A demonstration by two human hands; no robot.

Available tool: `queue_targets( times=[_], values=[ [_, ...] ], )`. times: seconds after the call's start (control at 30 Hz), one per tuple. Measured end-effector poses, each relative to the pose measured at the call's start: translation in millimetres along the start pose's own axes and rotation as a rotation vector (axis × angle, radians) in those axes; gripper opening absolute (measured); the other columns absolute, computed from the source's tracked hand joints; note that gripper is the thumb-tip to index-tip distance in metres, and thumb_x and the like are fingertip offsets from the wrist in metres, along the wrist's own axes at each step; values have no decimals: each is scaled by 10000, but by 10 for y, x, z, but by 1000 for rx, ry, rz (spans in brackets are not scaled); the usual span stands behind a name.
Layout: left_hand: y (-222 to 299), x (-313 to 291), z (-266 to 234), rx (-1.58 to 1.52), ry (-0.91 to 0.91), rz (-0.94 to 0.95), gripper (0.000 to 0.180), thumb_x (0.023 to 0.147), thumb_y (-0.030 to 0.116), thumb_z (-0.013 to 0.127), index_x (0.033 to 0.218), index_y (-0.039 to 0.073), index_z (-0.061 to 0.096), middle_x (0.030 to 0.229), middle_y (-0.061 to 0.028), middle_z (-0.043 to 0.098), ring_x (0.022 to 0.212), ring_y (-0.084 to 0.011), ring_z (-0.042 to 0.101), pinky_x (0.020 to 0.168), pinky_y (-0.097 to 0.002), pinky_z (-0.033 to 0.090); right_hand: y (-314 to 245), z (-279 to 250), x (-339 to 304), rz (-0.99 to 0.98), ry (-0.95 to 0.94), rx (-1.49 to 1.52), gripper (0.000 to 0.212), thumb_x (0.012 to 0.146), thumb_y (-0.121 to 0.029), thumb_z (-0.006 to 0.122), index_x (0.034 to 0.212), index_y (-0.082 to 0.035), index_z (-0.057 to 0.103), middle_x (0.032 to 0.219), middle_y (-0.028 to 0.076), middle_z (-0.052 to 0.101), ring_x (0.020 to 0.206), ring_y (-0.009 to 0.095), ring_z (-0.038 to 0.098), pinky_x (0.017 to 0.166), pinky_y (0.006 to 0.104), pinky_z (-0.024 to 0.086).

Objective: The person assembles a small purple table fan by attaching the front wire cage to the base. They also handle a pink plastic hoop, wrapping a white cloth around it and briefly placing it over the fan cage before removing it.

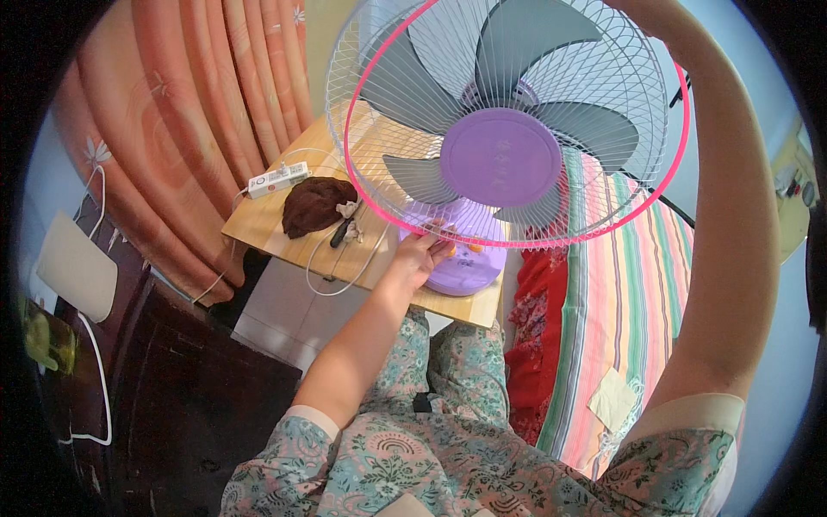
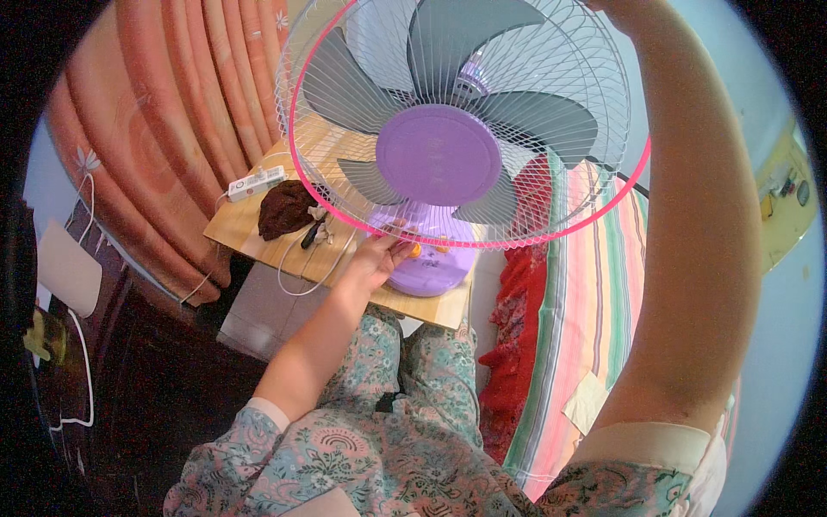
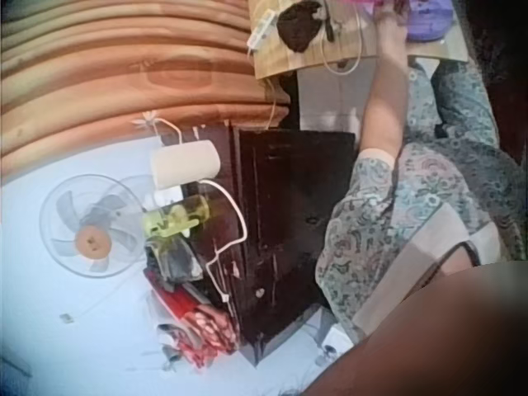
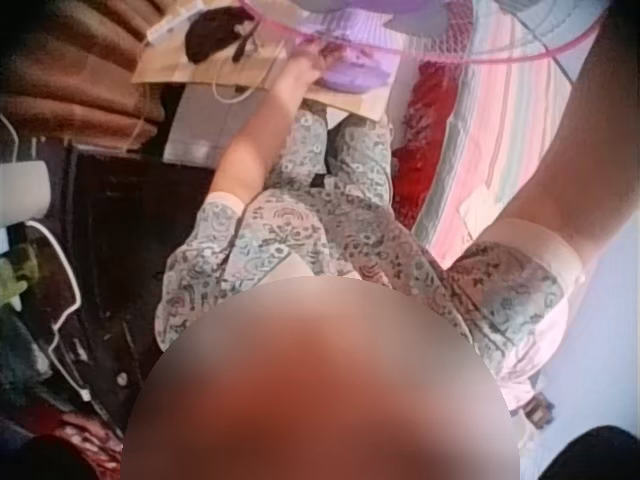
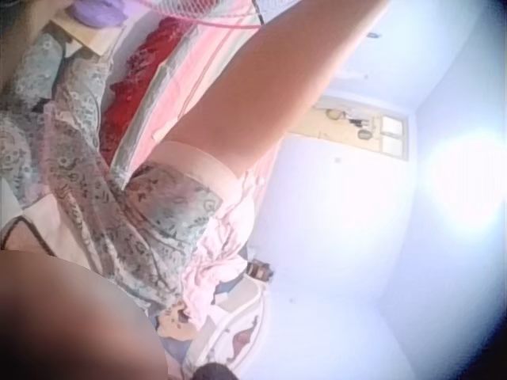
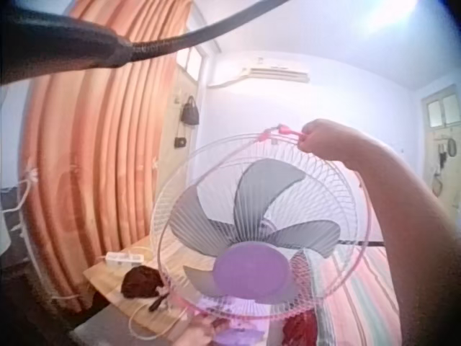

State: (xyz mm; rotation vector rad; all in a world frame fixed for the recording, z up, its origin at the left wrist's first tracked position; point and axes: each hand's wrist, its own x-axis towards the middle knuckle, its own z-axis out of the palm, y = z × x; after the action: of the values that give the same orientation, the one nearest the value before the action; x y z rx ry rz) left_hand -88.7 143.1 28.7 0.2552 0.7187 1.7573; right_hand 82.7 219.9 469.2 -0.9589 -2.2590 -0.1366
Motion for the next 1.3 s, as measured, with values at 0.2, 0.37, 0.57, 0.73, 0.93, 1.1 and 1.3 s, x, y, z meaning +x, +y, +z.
queue_targets(
  times=[0.2,0.37,0.57,0.73,0.93,1.1,1.3],
  values=[
    [-21,22,-59,-74,-175,-21,181,930,70,525,1095,17,574,1117,-109,609,1019,-202,610,858,-265,550,-20,-64,-35,32,-23,-44,297,779,-179,556,1006,-13,651,941,159,657,883,240,592,789,374,452],
    [-61,5,-24,22,-155,59,177,930,58,519,1089,13,583,1128,-106,613,1035,-181,607,870,-246,533,-106,-63,-129,104,9,-71,292,806,-204,556,1004,-8,643,947,161,651,883,242,589,793,379,446],
    [-162,62,88,170,71,157,157,938,33,497,1077,22,568,1068,-86,618,992,-181,612,827,-257,545,186,3,-28,-23,59,59,259,845,-218,561,956,5,632,884,165,652,841,280,599,746,402,454],
    [-125,11,48,138,84,206,141,936,34,500,1061,21,563,1040,-83,626,967,-178,621,797,-256,551,137,176,-34,-260,227,-112,255,876,-211,544,939,25,620,851,219,635,780,316,602,714,389,461],
    [-152,-33,205,131,92,155,153,935,58,514,1072,13,567,1028,-90,634,934,-180,634,769,-256,552,56,29,-91,-180,169,-78,262,884,-216,543,888,23,651,732,168,632,676,212,587,637,350,470],
    [-190,-90,242,111,81,130,189,937,98,526,1079,-17,572,1040,-116,635,933,-208,633,772,-307,571,264,24,31,-281,181,42,275,891,-223,539,903,16,675,705,118,643,643,183,575,611,329,468],
    [-159,-25,155,125,69,134,196,947,109,510,1083,-17,572,1053,-126,637,898,-202,646,747,-296,579,119,57,-80,-235,222,-14,288,892,-238,553,891,23,675,714,109,640,654,171,568,610,329,462]
  ],
)
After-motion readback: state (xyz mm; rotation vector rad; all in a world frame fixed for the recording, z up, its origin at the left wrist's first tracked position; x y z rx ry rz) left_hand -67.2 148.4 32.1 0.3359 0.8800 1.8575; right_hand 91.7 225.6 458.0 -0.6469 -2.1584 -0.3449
